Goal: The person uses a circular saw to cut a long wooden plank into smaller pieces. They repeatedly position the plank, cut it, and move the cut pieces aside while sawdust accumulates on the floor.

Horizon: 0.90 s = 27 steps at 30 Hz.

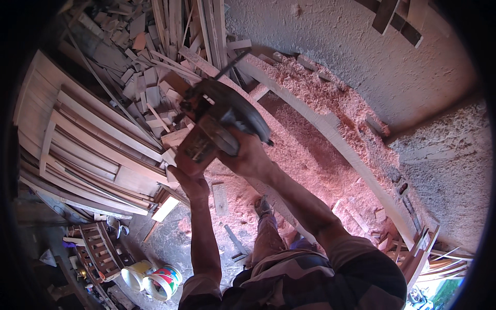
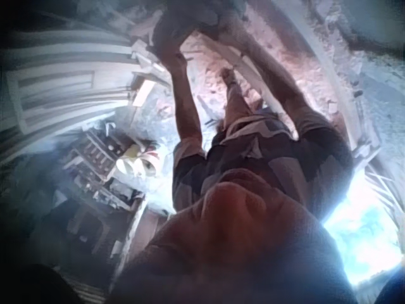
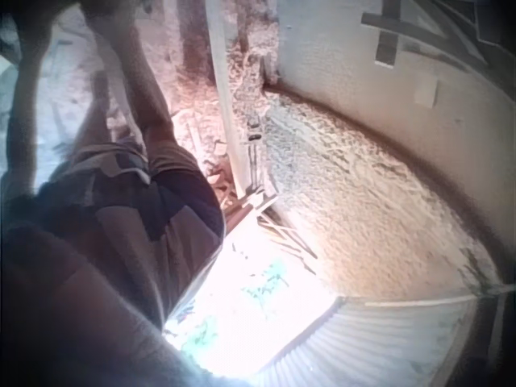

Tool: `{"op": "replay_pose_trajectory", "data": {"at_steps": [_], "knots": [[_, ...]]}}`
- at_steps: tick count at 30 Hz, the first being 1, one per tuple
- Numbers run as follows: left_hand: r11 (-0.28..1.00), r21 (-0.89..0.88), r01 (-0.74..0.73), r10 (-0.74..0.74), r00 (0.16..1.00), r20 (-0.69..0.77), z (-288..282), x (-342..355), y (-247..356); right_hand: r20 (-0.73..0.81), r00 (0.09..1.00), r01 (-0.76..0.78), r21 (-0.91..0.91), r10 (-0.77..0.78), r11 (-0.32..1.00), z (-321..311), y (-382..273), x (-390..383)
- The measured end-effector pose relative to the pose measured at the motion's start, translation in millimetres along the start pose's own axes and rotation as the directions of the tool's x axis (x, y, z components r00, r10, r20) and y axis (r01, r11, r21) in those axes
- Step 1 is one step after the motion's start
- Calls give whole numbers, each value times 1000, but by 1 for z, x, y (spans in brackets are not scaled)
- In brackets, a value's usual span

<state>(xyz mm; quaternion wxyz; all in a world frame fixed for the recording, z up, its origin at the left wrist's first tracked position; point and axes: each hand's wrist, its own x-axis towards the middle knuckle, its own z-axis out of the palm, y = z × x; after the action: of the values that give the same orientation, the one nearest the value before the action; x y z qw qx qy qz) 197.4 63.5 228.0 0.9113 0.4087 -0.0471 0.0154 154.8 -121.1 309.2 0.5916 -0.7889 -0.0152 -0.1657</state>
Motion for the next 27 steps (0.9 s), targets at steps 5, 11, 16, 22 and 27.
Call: {"op": "replay_pose_trajectory", "data": {"at_steps": [5,11,16,22,27], "knots": [[772,570,280,-180,957,-226,-63,-76,-135,-61,979,-198,-11,197,980,-91,-24,-123],[587,719,372,-130,920,-370,32,-155,-214,-213,881,-434,-9,422,901,-188,-47,-291],[516,676,526,-219,844,-489,26,-195,-218,-336,789,-549,-8,515,836,-234,-73,-390],[487,800,351,-456,883,-110,-9,-265,-199,-378,733,-553,152,566,819,-262,-84,-445],[-36,998,45,-327,944,-54,14,-259,-183,-354,675,-639,158,647,753,-271,-90,-461]]}}
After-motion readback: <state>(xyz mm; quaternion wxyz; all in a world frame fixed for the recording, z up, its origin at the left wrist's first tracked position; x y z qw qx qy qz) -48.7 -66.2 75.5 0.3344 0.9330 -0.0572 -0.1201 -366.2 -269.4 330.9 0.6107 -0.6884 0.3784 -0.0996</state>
